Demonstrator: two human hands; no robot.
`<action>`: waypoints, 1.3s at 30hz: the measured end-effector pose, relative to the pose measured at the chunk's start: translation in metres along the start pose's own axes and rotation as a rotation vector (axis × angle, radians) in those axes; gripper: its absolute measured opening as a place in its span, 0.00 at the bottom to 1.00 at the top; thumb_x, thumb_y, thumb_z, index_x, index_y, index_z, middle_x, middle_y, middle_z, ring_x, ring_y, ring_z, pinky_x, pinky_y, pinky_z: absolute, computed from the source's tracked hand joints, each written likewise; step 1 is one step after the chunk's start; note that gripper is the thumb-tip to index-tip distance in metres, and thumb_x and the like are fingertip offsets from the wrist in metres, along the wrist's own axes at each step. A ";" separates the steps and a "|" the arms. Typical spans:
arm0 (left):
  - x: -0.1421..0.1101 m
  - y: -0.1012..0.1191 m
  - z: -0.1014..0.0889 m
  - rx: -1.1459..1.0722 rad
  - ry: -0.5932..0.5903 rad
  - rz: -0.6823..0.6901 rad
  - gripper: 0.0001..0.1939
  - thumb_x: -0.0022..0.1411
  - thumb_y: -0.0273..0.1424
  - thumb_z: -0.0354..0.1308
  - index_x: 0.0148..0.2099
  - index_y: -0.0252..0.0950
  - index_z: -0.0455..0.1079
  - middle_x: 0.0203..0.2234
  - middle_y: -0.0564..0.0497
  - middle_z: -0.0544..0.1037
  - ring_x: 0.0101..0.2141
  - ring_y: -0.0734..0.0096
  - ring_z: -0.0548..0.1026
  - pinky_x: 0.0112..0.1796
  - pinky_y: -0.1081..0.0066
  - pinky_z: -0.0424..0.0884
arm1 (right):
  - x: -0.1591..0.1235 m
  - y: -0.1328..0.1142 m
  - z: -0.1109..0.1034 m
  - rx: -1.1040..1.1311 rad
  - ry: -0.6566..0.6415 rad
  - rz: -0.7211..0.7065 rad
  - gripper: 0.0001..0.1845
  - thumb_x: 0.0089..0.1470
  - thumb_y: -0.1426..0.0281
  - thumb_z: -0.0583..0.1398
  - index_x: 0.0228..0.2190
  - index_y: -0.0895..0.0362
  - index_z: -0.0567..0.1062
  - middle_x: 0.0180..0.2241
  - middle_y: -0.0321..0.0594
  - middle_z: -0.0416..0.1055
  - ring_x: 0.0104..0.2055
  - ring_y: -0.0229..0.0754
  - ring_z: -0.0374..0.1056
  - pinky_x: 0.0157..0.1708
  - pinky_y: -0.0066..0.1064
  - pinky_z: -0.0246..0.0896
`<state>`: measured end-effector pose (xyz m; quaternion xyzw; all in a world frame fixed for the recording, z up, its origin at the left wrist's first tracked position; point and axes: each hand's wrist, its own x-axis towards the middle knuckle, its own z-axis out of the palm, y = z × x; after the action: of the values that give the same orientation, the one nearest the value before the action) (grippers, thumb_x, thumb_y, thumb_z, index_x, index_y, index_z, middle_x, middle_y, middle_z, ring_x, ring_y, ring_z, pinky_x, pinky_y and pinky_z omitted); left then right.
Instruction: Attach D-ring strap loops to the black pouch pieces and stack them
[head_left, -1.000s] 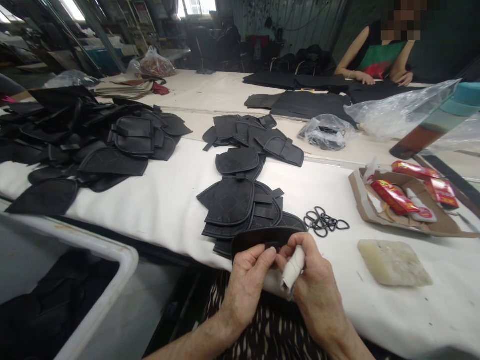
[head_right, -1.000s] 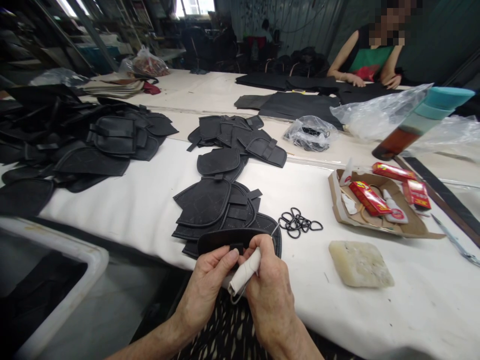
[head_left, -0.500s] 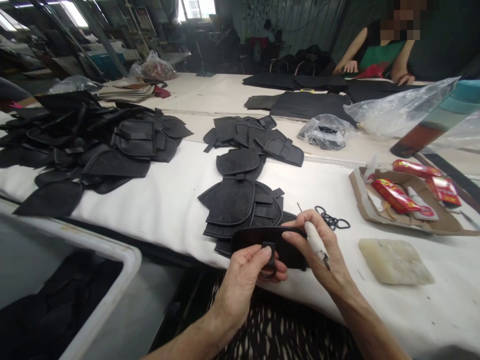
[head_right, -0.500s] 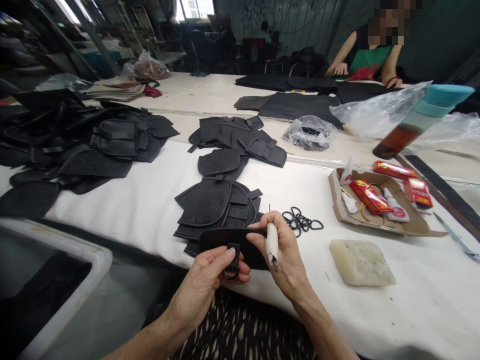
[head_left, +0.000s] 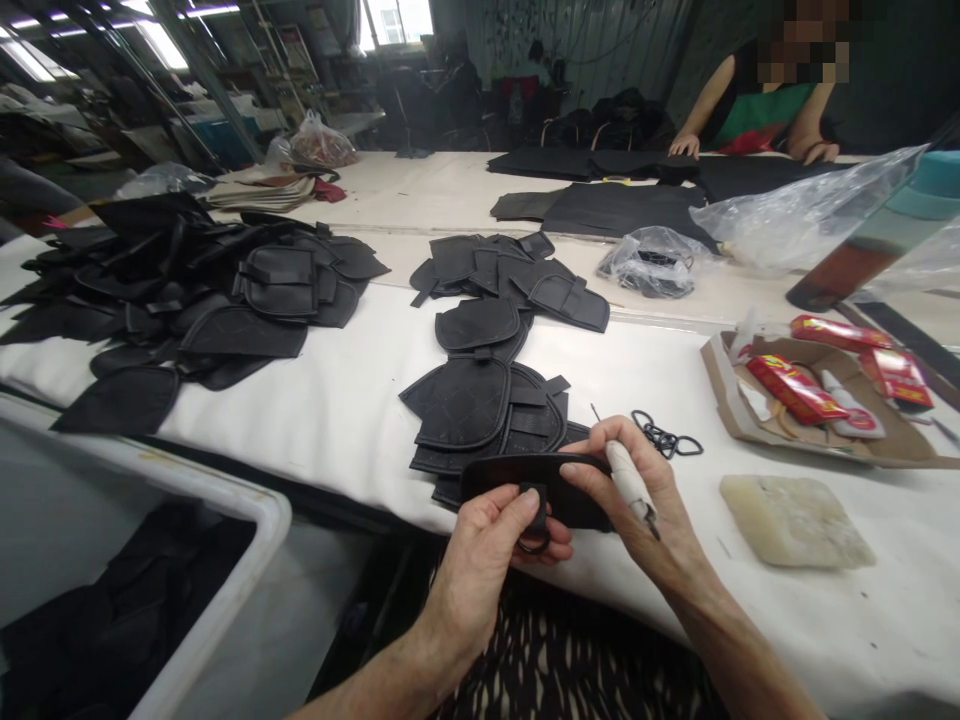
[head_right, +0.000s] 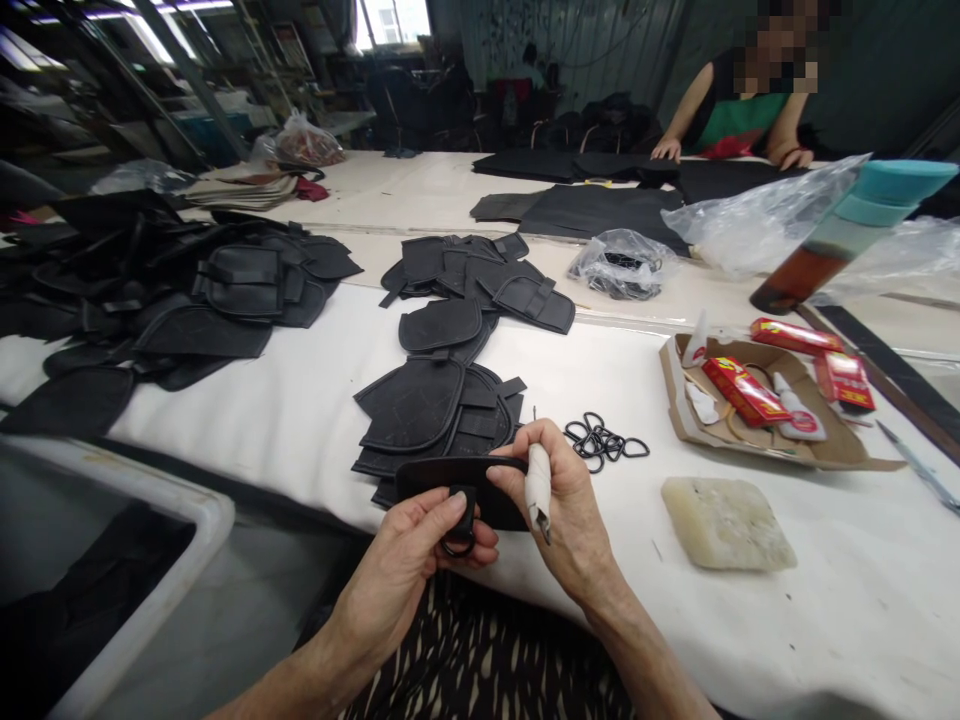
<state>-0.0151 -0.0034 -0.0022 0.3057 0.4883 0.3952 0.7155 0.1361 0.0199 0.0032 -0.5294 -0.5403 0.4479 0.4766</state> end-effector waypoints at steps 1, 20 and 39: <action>0.000 0.000 0.000 0.004 0.004 0.000 0.14 0.61 0.39 0.54 0.34 0.31 0.70 0.25 0.46 0.78 0.27 0.67 0.76 0.34 0.67 0.72 | 0.000 0.000 0.000 0.001 -0.005 -0.003 0.10 0.51 0.70 0.62 0.30 0.52 0.63 0.31 0.29 0.72 0.30 0.35 0.62 0.32 0.27 0.55; 0.003 0.002 -0.001 0.012 0.033 0.030 0.14 0.59 0.38 0.57 0.31 0.31 0.75 0.26 0.46 0.78 0.28 0.68 0.75 0.35 0.69 0.69 | 0.008 -0.005 -0.001 0.057 -0.075 0.036 0.10 0.50 0.71 0.61 0.29 0.53 0.62 0.31 0.31 0.72 0.30 0.37 0.63 0.32 0.29 0.56; 0.010 0.000 0.004 -0.130 0.135 -0.030 0.12 0.55 0.36 0.60 0.28 0.31 0.71 0.22 0.48 0.79 0.23 0.70 0.77 0.32 0.71 0.70 | -0.019 -0.002 -0.038 -0.096 0.207 -0.067 0.15 0.49 0.57 0.63 0.35 0.50 0.68 0.39 0.40 0.76 0.43 0.48 0.70 0.41 0.38 0.63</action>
<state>-0.0094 0.0055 -0.0053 0.2242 0.5133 0.4349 0.7050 0.1730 0.0001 0.0102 -0.5767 -0.5265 0.3484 0.5185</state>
